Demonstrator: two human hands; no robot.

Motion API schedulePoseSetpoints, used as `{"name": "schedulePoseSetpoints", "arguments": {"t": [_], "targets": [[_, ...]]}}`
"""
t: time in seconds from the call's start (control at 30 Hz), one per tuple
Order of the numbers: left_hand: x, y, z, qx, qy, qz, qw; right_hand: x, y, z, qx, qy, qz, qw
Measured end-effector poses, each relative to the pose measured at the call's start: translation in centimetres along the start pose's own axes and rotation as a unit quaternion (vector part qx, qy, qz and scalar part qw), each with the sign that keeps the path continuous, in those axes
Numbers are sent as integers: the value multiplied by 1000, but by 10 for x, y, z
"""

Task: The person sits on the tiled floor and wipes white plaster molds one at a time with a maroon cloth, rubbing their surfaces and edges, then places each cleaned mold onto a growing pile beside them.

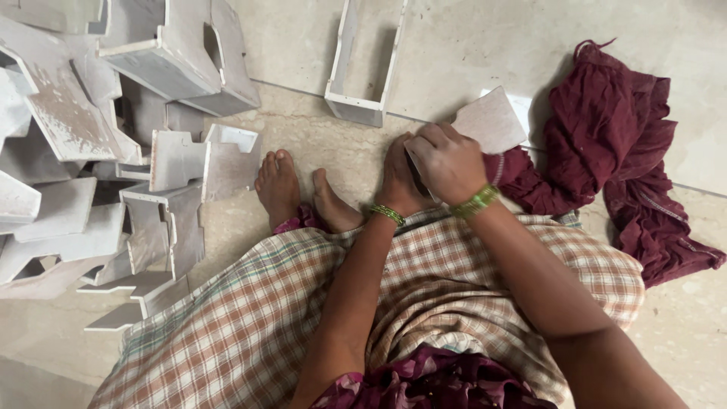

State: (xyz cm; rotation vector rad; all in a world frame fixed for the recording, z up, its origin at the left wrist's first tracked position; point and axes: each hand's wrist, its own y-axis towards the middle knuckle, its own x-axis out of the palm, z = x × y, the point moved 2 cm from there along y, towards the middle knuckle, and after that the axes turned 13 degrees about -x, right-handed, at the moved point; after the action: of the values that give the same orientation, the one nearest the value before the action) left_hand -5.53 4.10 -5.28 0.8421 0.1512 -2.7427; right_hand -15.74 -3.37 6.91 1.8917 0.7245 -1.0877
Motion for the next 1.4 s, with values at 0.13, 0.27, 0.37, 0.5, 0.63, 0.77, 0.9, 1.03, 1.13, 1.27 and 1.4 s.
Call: {"name": "schedulePoseSetpoints", "arguments": {"t": [0.13, 0.27, 0.37, 0.5, 0.63, 0.77, 0.9, 1.03, 1.13, 1.27, 1.4], "targets": [[-2, 2, 1, -20, -1, -17, 1000, 0, -3, -2, 9, 15, 7, 1000], [3, -4, -6, -74, -26, -31, 996, -26, -43, -9, -22, 99, -28, 995], [7, -6, -9, -75, -6, -18, 997, -27, -54, -13, -33, 95, -62, 993], [3, -4, -5, -33, -29, -24, 999, 2, -33, -8, -56, 49, -43, 996], [-4, 0, 2, -68, -18, -42, 997, 9, -18, 22, -93, -33, 14, 995], [-6, -2, 7, -74, -17, -39, 996, -14, -25, 91, 61, -104, 5, 993], [-6, -2, 8, -74, -26, -32, 996, -38, -50, 107, 103, -23, 75, 992], [-6, -2, 8, -66, -20, -30, 997, -46, -70, 77, 152, 11, 62, 986], [-6, -1, 8, -80, -24, -33, 996, -34, -75, 44, 124, 52, 54, 989], [-5, -2, 7, -89, -32, -37, 995, -28, -78, 46, 110, 40, 68, 991], [-4, -2, 6, -66, -29, -30, 997, -32, -84, 72, 188, -39, 72, 979]]}}
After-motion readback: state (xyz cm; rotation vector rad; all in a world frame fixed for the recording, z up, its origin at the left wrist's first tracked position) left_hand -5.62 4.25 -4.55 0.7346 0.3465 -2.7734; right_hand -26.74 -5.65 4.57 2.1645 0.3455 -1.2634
